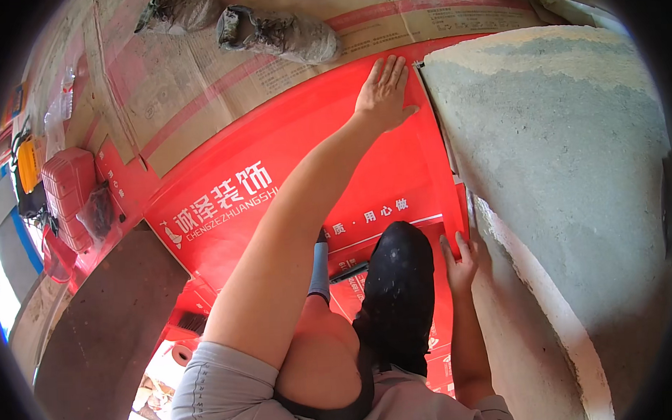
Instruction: The person unrolls a large red protective sheet onto the floor of a construction site. They smooth the sheet with their hands, use a utility knife to trim the edges, and secure the sheet to the floor using red tape.
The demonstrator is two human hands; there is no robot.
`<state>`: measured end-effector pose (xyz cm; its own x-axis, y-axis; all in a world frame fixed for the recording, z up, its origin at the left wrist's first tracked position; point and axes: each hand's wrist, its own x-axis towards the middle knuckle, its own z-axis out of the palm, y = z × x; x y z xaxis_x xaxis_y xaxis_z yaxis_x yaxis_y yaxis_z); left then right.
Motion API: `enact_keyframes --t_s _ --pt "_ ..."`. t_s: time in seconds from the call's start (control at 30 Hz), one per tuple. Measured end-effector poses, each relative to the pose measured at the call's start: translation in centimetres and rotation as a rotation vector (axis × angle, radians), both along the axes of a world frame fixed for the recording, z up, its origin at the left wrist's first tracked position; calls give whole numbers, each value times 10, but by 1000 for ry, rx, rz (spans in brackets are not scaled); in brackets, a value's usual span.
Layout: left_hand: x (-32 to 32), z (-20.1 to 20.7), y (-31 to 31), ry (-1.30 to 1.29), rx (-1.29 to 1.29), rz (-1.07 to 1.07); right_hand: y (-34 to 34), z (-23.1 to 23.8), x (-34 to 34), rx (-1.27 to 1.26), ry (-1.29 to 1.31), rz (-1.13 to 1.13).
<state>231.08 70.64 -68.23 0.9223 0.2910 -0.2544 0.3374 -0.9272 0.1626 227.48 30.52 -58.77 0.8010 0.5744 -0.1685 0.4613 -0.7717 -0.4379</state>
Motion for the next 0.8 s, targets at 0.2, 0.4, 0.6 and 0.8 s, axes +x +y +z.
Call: enact_keyframes --t_s 0.2,0.4,0.6,0.8 --pt "-2 -12 -5 -71 23 7 -4 -13 -8 -8 0 -11" --pt "-12 -11 -53 -97 -100 -68 -5 -15 -3 -81 -49 20" --pt "-48 3 -138 -67 -180 -244 2 -11 -4 -197 31 -33" --pt "-62 18 -182 69 -272 -387 20 -2 -1 -340 119 -47"
